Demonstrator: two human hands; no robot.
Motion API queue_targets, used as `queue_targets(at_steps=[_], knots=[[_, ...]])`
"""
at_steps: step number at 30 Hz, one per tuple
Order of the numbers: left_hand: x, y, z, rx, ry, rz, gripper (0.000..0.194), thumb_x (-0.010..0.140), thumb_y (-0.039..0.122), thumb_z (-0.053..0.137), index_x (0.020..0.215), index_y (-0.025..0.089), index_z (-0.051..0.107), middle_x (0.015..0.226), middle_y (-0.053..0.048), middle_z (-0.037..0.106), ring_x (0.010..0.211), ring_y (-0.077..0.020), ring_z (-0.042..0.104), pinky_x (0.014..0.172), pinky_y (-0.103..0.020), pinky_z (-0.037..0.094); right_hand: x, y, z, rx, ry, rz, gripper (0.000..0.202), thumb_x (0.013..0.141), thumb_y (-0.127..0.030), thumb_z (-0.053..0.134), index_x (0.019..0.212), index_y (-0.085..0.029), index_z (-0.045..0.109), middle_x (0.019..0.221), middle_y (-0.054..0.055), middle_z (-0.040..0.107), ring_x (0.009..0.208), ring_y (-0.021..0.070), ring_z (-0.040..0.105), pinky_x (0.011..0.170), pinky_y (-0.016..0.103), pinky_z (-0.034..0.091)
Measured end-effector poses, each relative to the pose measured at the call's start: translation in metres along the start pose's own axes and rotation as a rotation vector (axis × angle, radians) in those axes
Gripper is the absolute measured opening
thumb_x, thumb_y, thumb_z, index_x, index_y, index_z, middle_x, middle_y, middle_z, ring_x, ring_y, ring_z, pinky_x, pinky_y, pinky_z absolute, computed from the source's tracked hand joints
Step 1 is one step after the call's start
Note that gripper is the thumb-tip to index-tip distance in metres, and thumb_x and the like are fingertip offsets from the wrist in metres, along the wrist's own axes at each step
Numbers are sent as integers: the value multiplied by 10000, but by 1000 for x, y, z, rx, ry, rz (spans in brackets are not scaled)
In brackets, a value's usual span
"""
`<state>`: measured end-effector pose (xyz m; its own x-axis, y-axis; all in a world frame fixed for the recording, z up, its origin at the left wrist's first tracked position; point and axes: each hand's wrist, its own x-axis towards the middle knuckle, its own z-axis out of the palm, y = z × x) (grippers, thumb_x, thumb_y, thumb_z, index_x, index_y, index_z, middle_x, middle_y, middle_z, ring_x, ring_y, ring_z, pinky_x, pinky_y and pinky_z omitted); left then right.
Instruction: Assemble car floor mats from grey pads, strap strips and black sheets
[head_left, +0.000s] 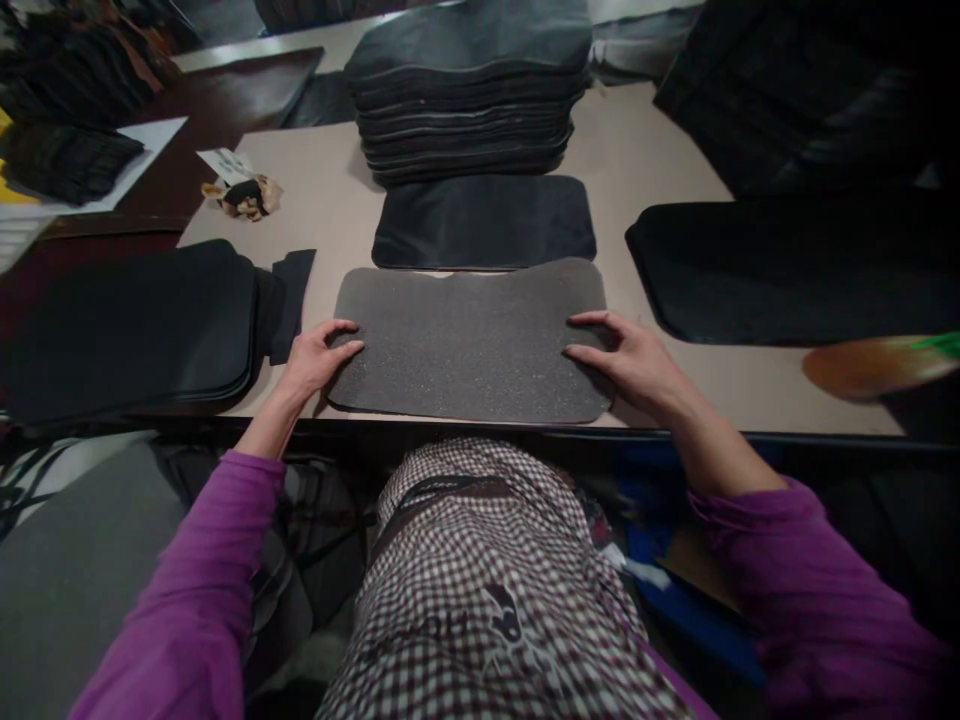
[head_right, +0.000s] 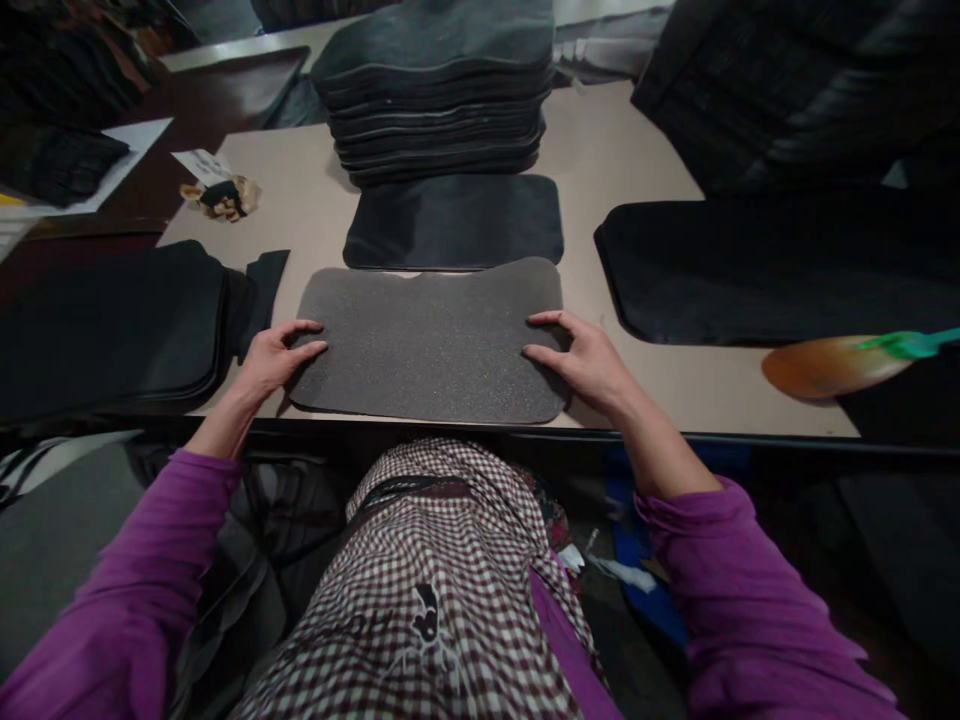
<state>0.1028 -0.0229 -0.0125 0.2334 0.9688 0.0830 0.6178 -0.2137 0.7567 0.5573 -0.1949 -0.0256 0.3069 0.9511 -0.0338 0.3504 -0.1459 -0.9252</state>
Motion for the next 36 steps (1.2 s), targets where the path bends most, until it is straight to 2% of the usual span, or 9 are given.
queue_targets(at_steps=[6, 12, 19, 23, 36], knots=[[-2, 3, -8, -34, 1, -4, 502, 739, 477, 826, 1152, 197, 777, 1149, -76, 761, 1052, -238, 682, 989, -353, 519, 3, -3, 2, 19, 48, 41, 525, 749, -474, 850, 1183, -199, 741, 1019, 82, 738, 749, 196, 671, 590, 293, 559], [-2, -2, -10, 65, 37, -35, 557, 724, 559, 807, 1181, 241, 773, 1097, -46, 768, 1002, -242, 707, 910, -337, 568, 5, 3, -3, -62, 6, -116, 405, 784, -402, 815, 1119, -182, 754, 1109, 82, 735, 960, 232, 677, 845, 368, 574], [-1, 1, -8, 206, -15, -71, 581, 731, 606, 770, 1197, 260, 765, 1124, -43, 767, 1054, -272, 710, 918, -366, 585, 5, 9, -8, -247, -8, -234, 321, 842, -303, 764, 1151, -220, 742, 1209, 59, 729, 1106, 252, 666, 1011, 421, 513], [0, -1, -8, 228, -12, -72, 583, 733, 619, 770, 1199, 268, 769, 1124, -41, 765, 1042, -272, 711, 914, -371, 589, 2, 6, -7, -291, 8, -261, 320, 849, -284, 762, 1158, -208, 736, 1212, 70, 728, 1114, 261, 664, 1014, 432, 509], [0, -4, -8, 81, 10, -121, 614, 695, 593, 821, 1207, 259, 769, 1100, -41, 771, 989, -249, 721, 835, -328, 608, -4, 1, -6, -257, 36, -222, 338, 839, -314, 774, 1154, -195, 748, 1187, 76, 728, 1010, 238, 654, 890, 383, 531]])
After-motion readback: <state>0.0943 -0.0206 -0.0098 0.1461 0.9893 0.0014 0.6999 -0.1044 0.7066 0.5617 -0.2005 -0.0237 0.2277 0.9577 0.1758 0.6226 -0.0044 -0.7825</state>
